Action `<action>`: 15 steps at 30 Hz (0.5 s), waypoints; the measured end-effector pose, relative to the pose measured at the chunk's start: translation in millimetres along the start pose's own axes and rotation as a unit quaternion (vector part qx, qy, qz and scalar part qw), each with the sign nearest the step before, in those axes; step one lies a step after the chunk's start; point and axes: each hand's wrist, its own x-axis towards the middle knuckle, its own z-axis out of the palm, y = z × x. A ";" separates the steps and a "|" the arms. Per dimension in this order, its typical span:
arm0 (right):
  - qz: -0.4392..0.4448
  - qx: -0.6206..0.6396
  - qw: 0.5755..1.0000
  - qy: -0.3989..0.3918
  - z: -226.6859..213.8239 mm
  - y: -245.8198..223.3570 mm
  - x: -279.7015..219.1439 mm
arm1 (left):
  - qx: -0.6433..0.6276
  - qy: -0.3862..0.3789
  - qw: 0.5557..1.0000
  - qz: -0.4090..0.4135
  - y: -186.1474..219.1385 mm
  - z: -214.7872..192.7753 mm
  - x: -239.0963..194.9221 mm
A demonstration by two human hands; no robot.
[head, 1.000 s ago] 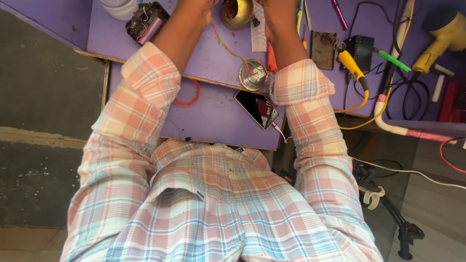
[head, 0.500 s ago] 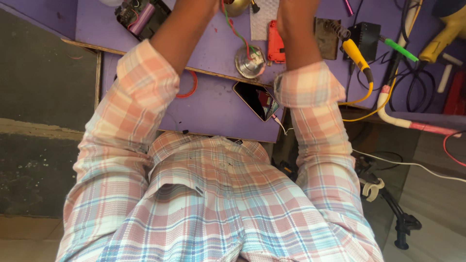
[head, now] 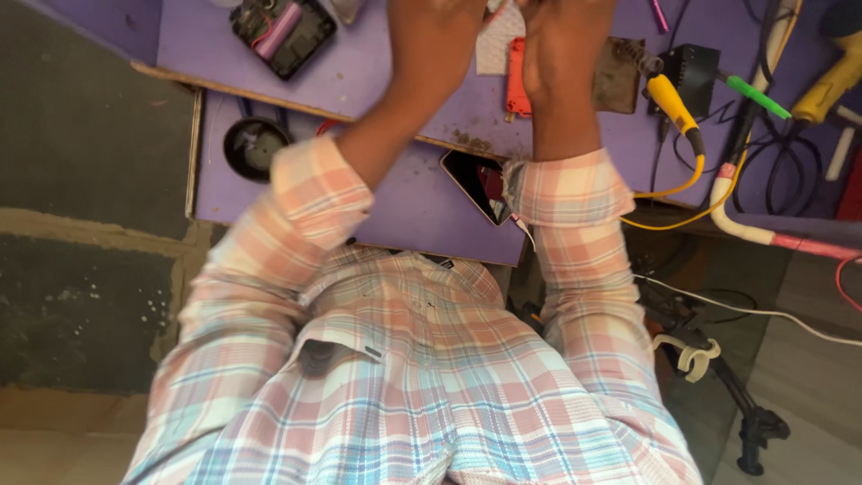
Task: The person uses a soldering iron to attach red and green wires to a small white plastic component inside a metal lamp holder. The person holds the component and wires with one hand while applying the soldering iron with the other, then sets the tool down and adjusts the wires.
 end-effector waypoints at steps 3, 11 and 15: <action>-0.008 -0.016 1.000 -0.005 6.9 20.4 -11.3 | -0.149 0.015 0.986 -0.072 -18.0 4.3 -16.5; -0.081 -0.104 0.991 -0.003 3.8 60.0 8.8 | -0.236 0.049 0.954 -0.178 -60.4 20.6 5.6; -0.150 -0.151 0.977 0.010 4.9 78.0 33.5 | -0.216 0.051 0.967 -0.126 -75.9 20.6 31.8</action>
